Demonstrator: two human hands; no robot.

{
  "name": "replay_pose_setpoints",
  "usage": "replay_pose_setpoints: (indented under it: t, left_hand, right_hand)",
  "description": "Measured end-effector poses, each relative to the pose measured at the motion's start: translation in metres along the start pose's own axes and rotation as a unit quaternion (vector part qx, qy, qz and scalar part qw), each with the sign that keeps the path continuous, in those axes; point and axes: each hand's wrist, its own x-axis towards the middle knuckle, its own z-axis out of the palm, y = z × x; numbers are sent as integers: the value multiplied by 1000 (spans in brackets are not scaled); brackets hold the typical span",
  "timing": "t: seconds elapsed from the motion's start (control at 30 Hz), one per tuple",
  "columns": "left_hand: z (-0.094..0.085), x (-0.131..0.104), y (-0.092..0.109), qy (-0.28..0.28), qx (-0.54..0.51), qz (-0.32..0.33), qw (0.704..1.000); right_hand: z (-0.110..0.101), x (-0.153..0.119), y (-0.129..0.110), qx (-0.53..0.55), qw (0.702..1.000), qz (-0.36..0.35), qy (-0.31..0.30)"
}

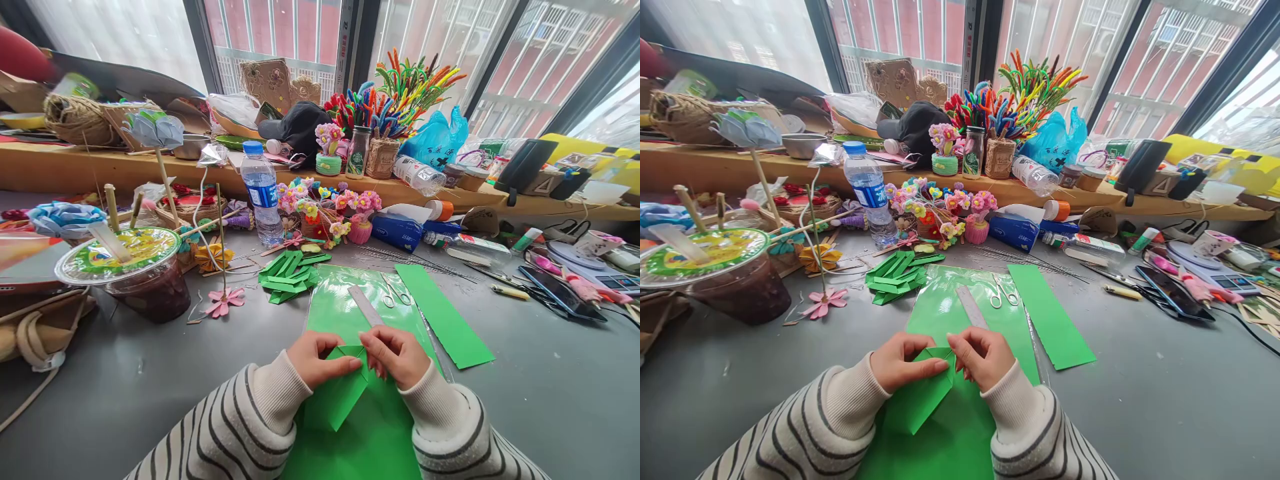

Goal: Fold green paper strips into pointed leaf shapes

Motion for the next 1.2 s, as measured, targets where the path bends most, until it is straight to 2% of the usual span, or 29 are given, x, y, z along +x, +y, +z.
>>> replay_pose_setpoints:
  t: [0.23, 0.43, 0.63, 1.03, 1.2]
  left_hand:
    - [2, 0, 0, -20, -43, -8, 999]
    - [3, -2, 2, -6, -92, -32, 995]
    - [2, 0, -1, -3, -92, -37, 995]
    - [3, 2, -4, 27, -19, -21, 999]
    - [1, 1, -1, 12, -11, -20, 1000]
  right_hand:
    - [-2, 1, 2, 0, 1000, -2, -18]
    - [-6, 2, 3, 45, 998, 25, -38]
    - [-5, 3, 5, 93, 994, 48, -44]
    - [2, 3, 6, 31, 999, -4, 6]
    - [5, 2, 5, -20, 998, -37, 37]
